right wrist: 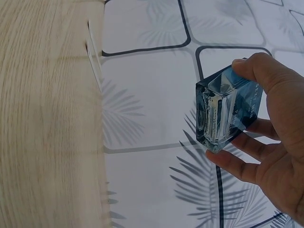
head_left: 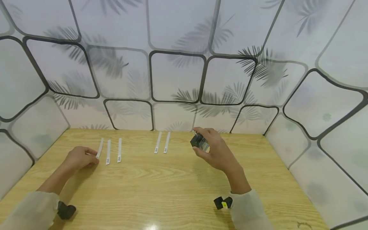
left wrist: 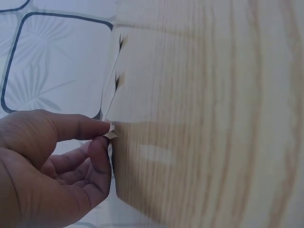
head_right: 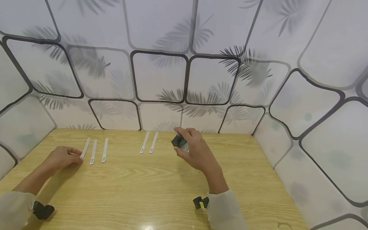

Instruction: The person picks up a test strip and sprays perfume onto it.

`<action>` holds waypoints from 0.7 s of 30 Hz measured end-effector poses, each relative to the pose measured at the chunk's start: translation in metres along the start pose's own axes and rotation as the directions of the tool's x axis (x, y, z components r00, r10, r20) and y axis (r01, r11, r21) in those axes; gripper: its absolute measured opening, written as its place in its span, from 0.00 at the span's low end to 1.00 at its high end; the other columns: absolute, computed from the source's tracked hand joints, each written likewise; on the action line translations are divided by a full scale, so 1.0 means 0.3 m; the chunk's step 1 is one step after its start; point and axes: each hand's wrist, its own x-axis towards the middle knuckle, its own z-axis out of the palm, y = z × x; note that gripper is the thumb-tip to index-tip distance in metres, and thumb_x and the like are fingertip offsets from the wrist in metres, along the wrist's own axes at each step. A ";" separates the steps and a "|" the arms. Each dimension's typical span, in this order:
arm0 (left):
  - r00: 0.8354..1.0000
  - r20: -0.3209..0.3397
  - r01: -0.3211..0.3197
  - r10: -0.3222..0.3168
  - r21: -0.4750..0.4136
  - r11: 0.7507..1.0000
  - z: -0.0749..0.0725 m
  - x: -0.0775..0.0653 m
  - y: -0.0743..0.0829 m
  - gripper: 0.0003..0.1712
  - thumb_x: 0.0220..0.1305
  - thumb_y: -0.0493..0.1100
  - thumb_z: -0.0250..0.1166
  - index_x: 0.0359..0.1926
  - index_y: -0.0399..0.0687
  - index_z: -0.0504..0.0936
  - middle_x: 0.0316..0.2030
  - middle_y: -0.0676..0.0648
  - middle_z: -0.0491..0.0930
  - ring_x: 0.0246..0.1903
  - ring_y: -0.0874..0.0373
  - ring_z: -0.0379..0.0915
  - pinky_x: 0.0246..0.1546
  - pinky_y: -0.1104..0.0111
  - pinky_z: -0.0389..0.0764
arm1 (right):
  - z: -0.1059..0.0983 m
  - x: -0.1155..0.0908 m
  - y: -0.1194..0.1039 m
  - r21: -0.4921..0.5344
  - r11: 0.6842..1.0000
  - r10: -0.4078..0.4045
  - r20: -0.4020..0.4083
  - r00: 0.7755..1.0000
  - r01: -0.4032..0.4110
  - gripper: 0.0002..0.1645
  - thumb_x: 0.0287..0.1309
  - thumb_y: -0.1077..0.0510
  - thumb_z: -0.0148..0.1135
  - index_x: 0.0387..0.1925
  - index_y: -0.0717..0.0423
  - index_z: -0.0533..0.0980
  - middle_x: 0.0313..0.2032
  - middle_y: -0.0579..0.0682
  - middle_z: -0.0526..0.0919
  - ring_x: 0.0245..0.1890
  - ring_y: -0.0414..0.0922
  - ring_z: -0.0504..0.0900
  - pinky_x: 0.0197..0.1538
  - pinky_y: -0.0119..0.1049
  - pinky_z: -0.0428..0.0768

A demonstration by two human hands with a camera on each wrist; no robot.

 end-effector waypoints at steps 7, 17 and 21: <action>0.999 -0.026 0.019 -0.020 -0.022 1.000 0.003 0.000 0.005 0.22 0.67 0.41 0.64 0.51 0.22 0.80 0.29 0.48 0.84 0.31 0.57 0.78 0.31 0.67 0.81 | -0.008 0.005 -0.007 -0.013 1.000 -0.009 -0.003 1.000 0.009 0.39 0.62 0.56 0.73 0.71 0.51 0.67 0.57 0.57 0.77 0.59 0.54 0.77 0.57 0.55 0.80; 0.999 -0.035 -0.031 0.031 0.011 0.999 -0.012 -0.004 0.031 0.26 0.73 0.45 0.56 0.57 0.24 0.77 0.29 0.47 0.81 0.33 0.54 0.73 0.36 0.64 0.79 | -0.005 0.004 -0.008 -0.021 1.000 0.000 0.003 1.000 0.000 0.38 0.63 0.55 0.72 0.72 0.49 0.67 0.58 0.57 0.77 0.59 0.55 0.76 0.56 0.56 0.80; 0.999 -0.030 -0.036 0.036 -0.021 0.999 -0.005 -0.008 0.062 0.26 0.73 0.46 0.56 0.58 0.24 0.76 0.36 0.44 0.82 0.35 0.53 0.77 0.38 0.62 0.82 | -0.001 0.002 -0.006 -0.023 1.000 0.004 0.005 1.000 -0.004 0.38 0.64 0.55 0.72 0.72 0.48 0.67 0.58 0.57 0.76 0.59 0.55 0.76 0.56 0.56 0.80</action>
